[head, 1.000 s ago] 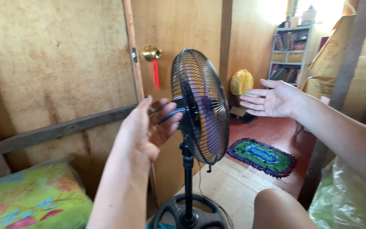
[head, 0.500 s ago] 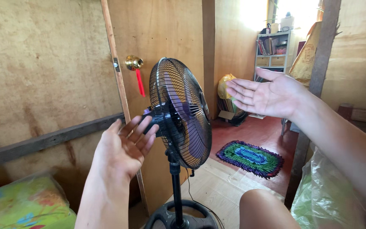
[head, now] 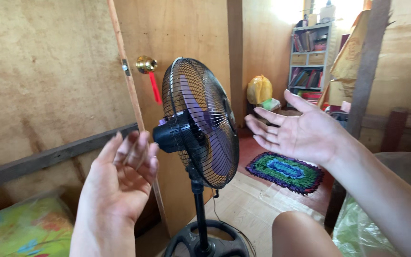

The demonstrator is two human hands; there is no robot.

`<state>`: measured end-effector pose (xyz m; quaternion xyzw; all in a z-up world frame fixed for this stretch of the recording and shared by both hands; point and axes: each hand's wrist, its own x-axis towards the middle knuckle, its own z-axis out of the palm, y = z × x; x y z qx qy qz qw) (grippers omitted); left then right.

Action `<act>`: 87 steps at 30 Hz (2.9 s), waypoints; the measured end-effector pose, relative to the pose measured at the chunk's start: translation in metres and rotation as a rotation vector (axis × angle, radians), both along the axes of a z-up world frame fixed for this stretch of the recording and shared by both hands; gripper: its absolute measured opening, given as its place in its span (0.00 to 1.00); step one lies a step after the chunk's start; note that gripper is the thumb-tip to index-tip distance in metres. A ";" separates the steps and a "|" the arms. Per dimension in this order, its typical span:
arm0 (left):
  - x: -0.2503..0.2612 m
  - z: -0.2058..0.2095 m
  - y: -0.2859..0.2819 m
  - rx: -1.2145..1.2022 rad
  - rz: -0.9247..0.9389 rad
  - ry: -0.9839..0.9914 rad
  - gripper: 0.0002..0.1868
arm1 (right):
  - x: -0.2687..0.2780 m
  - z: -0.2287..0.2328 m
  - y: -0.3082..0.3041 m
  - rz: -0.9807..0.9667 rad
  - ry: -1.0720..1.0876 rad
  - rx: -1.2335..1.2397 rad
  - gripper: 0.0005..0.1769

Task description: The person assembles a standing fan by attaching a purple fan blade to the motor hub, securing it with a nut, and then attaching the front wire cage. The person repeatedly removes and reattaches the blade and cage during the process.

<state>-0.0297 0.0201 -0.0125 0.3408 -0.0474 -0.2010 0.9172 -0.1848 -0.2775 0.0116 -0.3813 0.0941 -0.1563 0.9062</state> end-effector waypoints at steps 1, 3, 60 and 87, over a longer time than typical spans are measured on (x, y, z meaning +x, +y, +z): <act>0.004 0.001 0.003 -0.017 -0.016 -0.031 0.13 | 0.003 -0.005 0.001 0.088 -0.071 0.014 0.29; 0.012 0.002 0.008 -0.053 -0.048 -0.096 0.12 | 0.012 -0.013 0.003 0.268 -0.210 0.041 0.24; -0.059 -0.041 -0.091 0.899 0.630 -0.593 0.21 | 0.145 -0.103 -0.201 -0.285 0.391 -0.357 0.21; -0.038 -0.035 -0.100 0.916 0.657 -0.648 0.05 | 0.236 -0.150 -0.168 0.089 0.277 -0.148 0.26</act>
